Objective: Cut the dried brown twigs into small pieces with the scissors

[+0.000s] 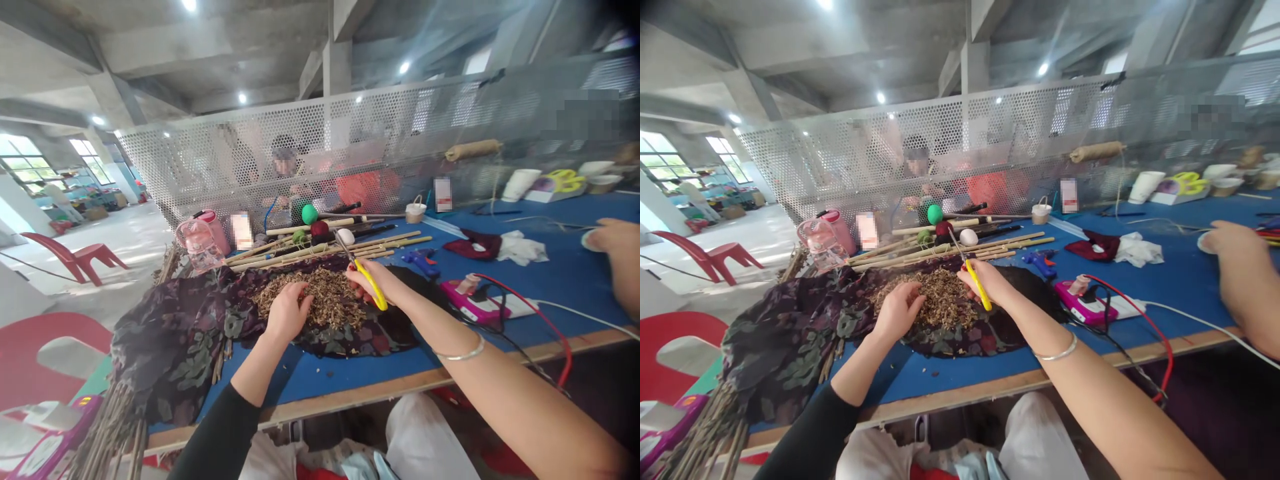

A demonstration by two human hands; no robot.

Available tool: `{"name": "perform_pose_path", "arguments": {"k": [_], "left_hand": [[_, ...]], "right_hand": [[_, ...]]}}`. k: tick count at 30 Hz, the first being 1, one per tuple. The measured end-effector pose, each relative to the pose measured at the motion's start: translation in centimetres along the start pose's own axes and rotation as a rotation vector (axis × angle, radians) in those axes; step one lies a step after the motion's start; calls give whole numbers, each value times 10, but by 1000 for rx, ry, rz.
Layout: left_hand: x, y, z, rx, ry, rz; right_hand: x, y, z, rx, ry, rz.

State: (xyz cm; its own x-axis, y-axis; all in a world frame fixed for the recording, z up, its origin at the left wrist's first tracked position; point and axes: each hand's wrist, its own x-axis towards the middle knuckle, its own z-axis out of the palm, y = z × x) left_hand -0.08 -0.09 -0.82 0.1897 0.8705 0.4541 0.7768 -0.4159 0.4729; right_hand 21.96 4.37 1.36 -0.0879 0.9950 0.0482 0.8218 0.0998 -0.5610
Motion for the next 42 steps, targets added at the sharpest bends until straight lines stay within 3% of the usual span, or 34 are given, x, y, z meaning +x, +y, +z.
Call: {"name": "perform_pose_path", "arguments": {"k": [3, 7, 11, 14, 21, 26, 30, 35, 38, 42], "left_hand": [[4, 22, 12, 31, -37, 131], [17, 51, 41, 138, -301, 483], [34, 59, 60, 301, -521, 519], [45, 49, 57, 354, -572, 470], [59, 23, 30, 252, -372, 249], [60, 19, 15, 195, -303, 224], [50, 8, 6, 4, -110, 162], [33, -17, 6, -399, 115, -198], [28, -25, 11, -736, 135, -416], [24, -25, 16, -983, 150, -564]], "right_hand": [[7, 11, -14, -70, 101, 40], [5, 40, -19, -230, 167, 164], [0, 61, -12, -301, 132, 208], [0, 66, -9, -321, 135, 209], [-2, 69, -2, -327, 172, 207], [-2, 69, -6, -295, 183, 172], [11, 57, -10, -251, 171, 102], [35, 26, 7, -195, 172, 41], [41, 4, 22, -126, 127, -41], [34, -20, 34, 8, 56, -196]]}}
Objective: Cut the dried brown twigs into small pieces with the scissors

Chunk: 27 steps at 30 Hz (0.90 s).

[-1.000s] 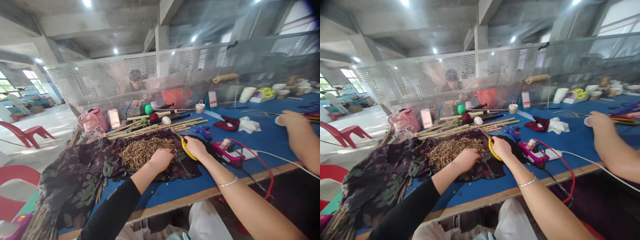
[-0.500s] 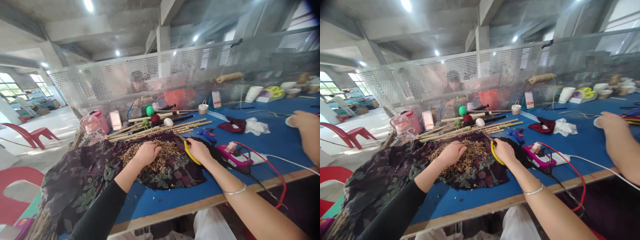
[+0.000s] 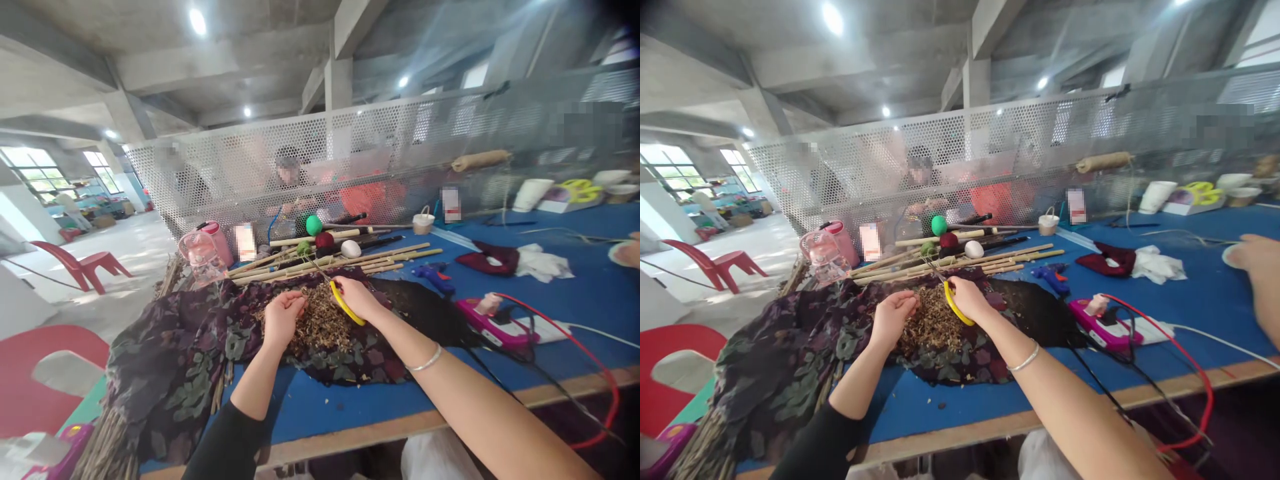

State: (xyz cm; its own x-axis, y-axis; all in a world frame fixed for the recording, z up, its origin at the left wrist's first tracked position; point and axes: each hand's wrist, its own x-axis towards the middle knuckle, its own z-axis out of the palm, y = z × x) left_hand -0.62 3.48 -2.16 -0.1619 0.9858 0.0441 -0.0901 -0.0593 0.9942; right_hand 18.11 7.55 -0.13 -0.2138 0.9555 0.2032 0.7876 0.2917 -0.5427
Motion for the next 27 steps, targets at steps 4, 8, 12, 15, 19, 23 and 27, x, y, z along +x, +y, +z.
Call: {"name": "perform_pose_path", "arguments": {"k": [4, 8, 12, 15, 19, 23, 27], "left_hand": [[-1, -2, -2, -76, 16, -37], [1, -4, -6, -9, 81, 23], [2, -4, -6, -47, 121, 30], [1, -4, -5, -221, 87, -29], [-3, -2, -3, -377, 29, -77], [-4, -1, -2, -418, 0, -32], [-6, -1, -2, -362, -8, -32]], "right_hand": [[-10, -11, 3, 88, 41, -44], [-23, -12, 8, 139, 118, -67], [-35, -13, 15, 163, 187, -107], [-43, -14, 19, 104, 238, -108], [-47, -17, 24, -16, 262, -238], [-49, -20, 32, -89, 227, -343], [-49, -21, 34, -125, 211, -366]]}}
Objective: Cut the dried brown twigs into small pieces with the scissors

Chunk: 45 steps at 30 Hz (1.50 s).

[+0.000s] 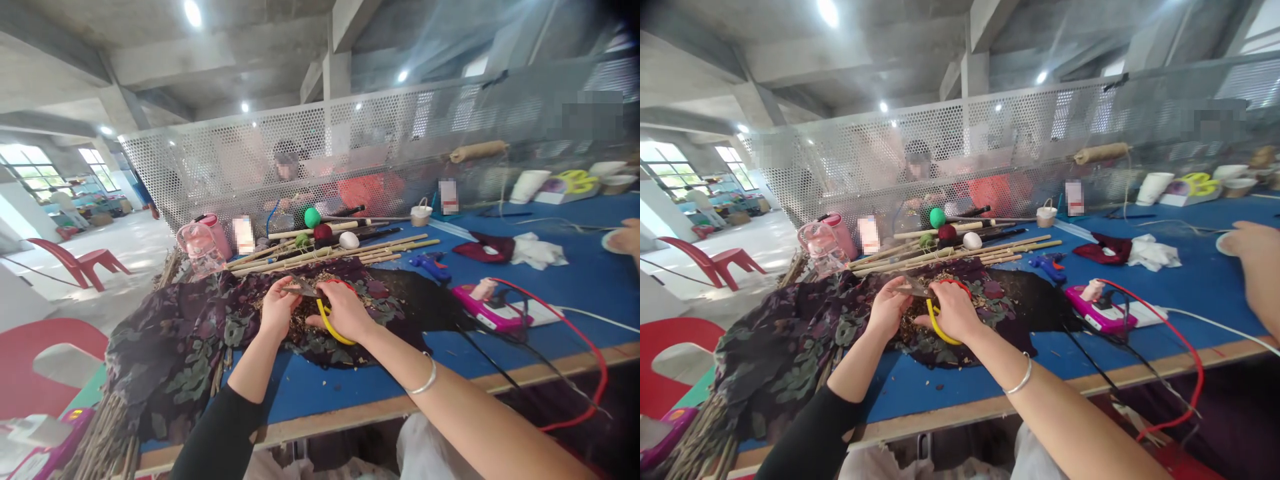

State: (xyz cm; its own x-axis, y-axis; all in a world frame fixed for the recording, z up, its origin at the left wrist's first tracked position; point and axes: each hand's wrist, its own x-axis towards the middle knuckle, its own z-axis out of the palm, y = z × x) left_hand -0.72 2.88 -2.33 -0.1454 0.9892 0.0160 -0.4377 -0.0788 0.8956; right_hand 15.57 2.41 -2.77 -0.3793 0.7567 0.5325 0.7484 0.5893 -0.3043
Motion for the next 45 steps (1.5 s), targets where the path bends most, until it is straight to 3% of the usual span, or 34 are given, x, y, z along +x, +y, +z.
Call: {"name": "perform_pose_path", "arguments": {"k": [7, 14, 28, 39, 45], "left_hand": [[-2, 1, -5, 39, -36, 77], [-1, 3, 0, -56, 12, 61], [-8, 3, 5, 153, -56, 162], [-4, 0, 1, 223, -28, 232], [-5, 1, 2, 193, 14, 228]], "right_hand": [[0, 4, -1, 39, 106, -26], [-2, 4, 0, 5, 31, -26], [-4, 1, -3, 41, 1, 8], [-5, -2, -5, -69, -94, 89], [-4, -7, -8, -137, -31, 72]]}}
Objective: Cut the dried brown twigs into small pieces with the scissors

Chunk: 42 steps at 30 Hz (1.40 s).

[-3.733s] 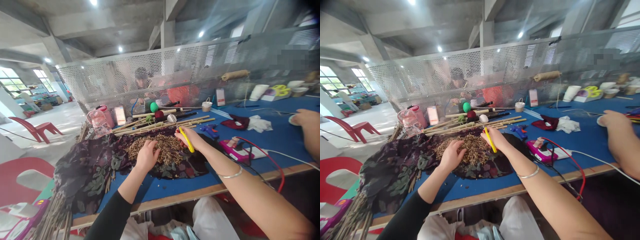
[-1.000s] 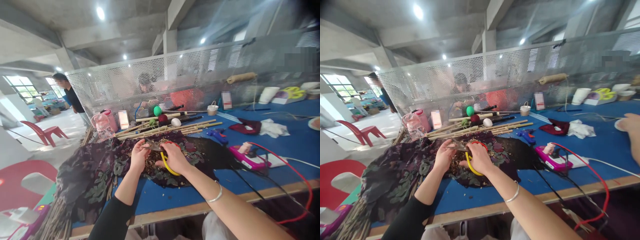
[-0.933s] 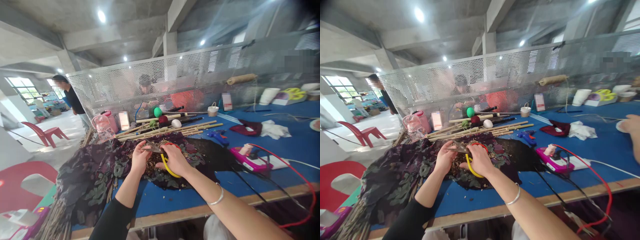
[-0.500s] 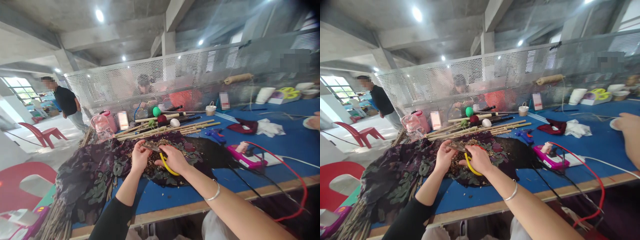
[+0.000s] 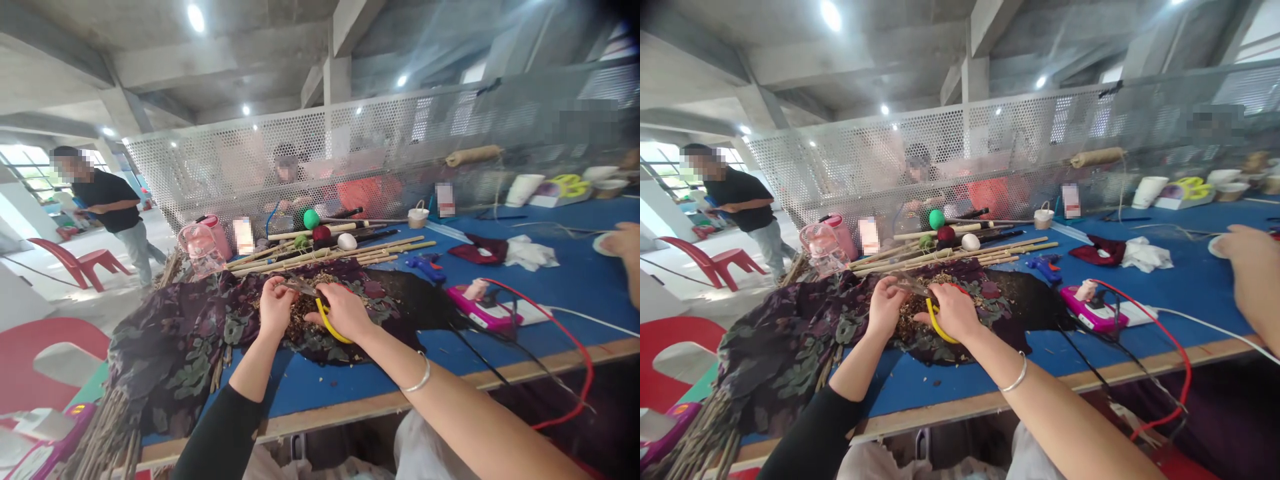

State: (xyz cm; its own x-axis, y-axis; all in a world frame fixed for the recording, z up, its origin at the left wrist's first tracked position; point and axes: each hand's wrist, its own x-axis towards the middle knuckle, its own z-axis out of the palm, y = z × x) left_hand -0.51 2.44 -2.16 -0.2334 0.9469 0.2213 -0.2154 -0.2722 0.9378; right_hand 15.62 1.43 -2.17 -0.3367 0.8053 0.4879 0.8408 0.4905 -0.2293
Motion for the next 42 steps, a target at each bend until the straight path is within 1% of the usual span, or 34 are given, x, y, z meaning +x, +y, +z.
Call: {"name": "perform_pose_path", "arguments": {"k": [7, 13, 21, 26, 34, 42], "left_hand": [[-4, 6, 4, -24, 11, -27], [-4, 4, 3, 17, -9, -7], [-5, 1, 2, 86, -25, 13], [-3, -1, 0, 108, 20, 6], [-3, 2, 0, 161, 42, -2], [-1, -3, -1, 156, 45, 4]], "right_hand": [[1, 1, 1, 17, 12, -46], [0, 3, 4, 71, 2, -22], [0, 5, 2, 6, 19, -19], [1, 4, 1, 3, -6, -27], [1, 4, 0, -15, -26, -2], [0, 4, 1, -27, -50, 5]]}}
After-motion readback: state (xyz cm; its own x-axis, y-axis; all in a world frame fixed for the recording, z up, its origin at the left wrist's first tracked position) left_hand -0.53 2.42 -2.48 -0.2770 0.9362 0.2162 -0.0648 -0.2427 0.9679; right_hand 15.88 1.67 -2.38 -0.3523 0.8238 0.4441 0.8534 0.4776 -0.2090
